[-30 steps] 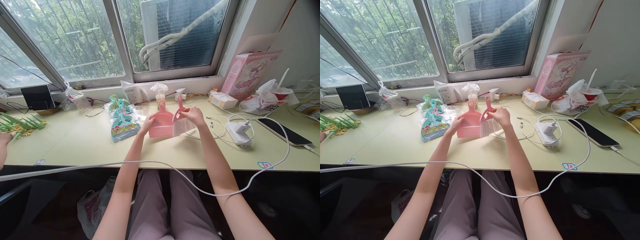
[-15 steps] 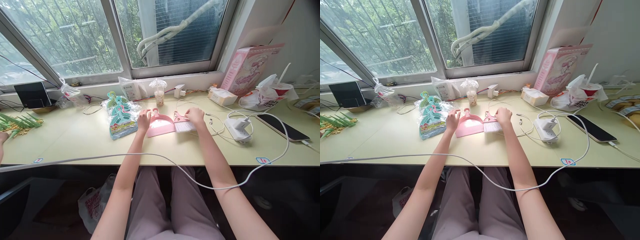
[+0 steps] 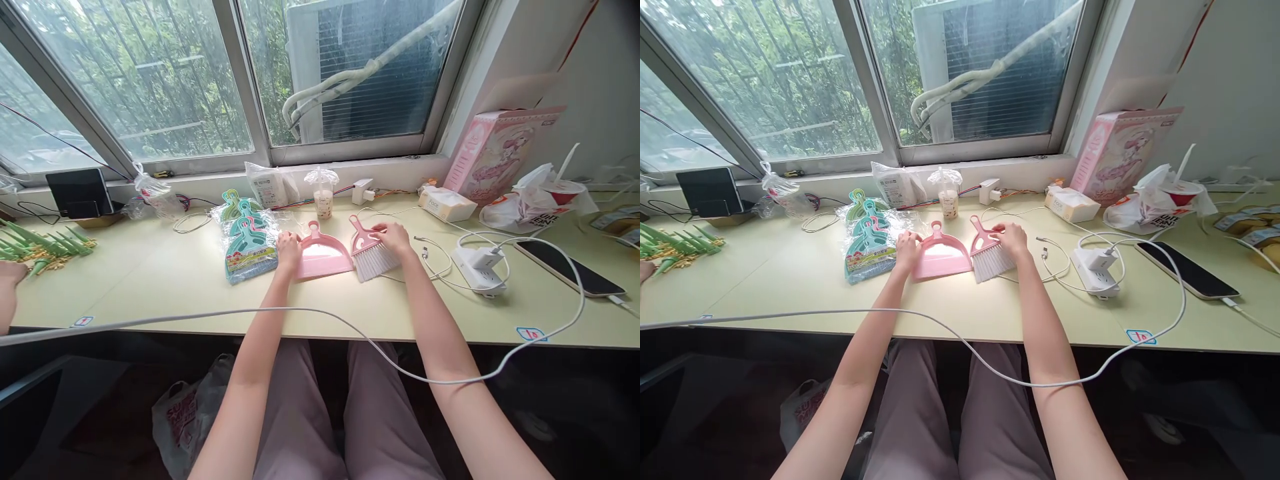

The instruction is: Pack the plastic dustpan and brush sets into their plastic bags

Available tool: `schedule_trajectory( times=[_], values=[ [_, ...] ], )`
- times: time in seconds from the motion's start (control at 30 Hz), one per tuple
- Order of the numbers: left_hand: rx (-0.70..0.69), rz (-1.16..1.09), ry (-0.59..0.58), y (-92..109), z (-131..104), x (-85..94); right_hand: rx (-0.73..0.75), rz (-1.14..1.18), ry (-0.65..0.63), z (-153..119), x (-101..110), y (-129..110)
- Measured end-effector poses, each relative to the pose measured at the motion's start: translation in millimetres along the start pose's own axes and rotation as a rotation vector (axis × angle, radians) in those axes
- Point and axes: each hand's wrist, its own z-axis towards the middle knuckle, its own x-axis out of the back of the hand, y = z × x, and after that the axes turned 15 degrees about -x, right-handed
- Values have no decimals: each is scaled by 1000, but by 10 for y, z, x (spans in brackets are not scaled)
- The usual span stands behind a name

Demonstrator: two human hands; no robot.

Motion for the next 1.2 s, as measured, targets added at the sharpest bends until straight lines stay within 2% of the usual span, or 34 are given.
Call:
schedule_trajectory(
  times=[0.1, 0.2, 0.3, 0.43, 0.57, 0.73, 0.9, 1.0, 1.07, 1.1, 1.2],
  values=[
    [38, -262, 149, 15, 43, 38, 126, 457, -257, -73, 64, -138],
    [21, -507, 248, 37, 76, 28, 161, 671, -336, -225, -20, -340],
    [-20, -756, 221, 91, 85, -43, 167, 695, -248, -400, -249, -529],
    [-103, -984, 94, 198, 56, -130, 213, 559, 33, -559, -520, -641],
    [-161, -980, 42, 252, 21, -137, 248, 473, 139, -599, -587, -631],
    [-176, -903, 121, 253, 28, -122, 267, 374, 183, -620, -606, -609],
    [-233, -827, 163, 251, 34, -127, 297, 178, 348, -670, -631, -615],
    [-263, -783, 168, 258, 28, -122, 304, 175, 414, -641, -632, -612],
    [-287, -746, 172, 268, 21, -111, 280, 256, 378, -593, -633, -599],
    [-300, -724, 180, 274, 17, -104, 272, 320, 312, -566, -635, -588],
    [-331, -659, 201, 295, 2, -82, 274, 535, -4, -501, -640, -553]
  ],
)
